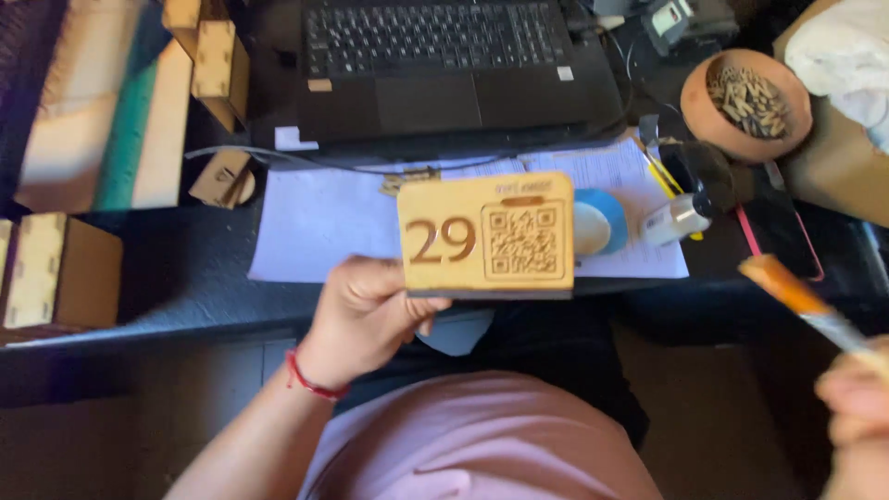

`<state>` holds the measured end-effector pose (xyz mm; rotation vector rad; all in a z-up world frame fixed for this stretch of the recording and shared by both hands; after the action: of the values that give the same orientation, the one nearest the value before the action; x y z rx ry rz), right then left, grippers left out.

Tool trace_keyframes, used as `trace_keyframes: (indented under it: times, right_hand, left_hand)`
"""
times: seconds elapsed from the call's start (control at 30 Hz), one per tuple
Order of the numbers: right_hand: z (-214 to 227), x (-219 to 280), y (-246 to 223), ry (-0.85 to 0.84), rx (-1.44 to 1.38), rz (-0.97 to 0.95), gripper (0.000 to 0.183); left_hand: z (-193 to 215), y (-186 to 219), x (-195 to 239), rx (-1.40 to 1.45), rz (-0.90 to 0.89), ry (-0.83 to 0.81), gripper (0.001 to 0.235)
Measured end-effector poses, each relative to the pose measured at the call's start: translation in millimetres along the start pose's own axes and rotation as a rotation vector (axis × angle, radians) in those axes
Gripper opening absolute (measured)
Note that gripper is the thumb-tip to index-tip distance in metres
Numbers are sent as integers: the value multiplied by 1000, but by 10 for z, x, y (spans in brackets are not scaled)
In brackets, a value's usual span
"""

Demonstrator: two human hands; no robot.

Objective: The person is applying a clear varnish or coating to small laser-cut wooden signs using a paintbrush at a workstation.

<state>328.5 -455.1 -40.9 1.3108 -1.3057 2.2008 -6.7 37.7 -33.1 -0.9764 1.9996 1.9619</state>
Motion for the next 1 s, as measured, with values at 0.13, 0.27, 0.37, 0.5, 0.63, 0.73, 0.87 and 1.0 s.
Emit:
trace_keyframes:
  times: [0.13,0.27,0.37,0.5,0.63,0.73,0.87,1.0]
  right_hand:
    - [-2071,967,-14,368,415,1623,24]
    - [-2184,883,-124,268,470,1622,12]
    - [-2195,726,-18,344,415,1618,9]
    - [-2362,708,-62,313,446,1614,7]
    - [-2565,777,-182,245,504,1654,10]
    - [-2617,745,-208,209,524,1651,13]
    - [-2651,677,-157,190,502,1624,11]
    - [-2685,633,-176,175,510,1612,13]
  left_hand:
    - [44,-132,90,-130,-31,55,14]
    - [330,-6,139,-299,-28,21,15]
    - [510,159,69,-634,-126,-91,20]
    - [691,148,57,-1469,-463,-407,29]
    - [892,37,106,-1576,-525,-565,36]
    - [1025,-9,156,-1541,-474,-610,35]
    - [1050,76,212,-1577,-455,-603,23]
    - [1059,132,295,-1263,-339,-369,14]
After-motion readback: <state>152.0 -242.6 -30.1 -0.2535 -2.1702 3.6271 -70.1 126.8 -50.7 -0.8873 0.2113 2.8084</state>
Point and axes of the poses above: each hand's wrist, its own x-axis away from the middle knuckle, its own z-axis out of the back of the hand, y = z × x, the point moved 1 cm from there along -x, towards the middle knuckle, and after that the axes turned 11 degrees about -z, right-handed, at the moved point
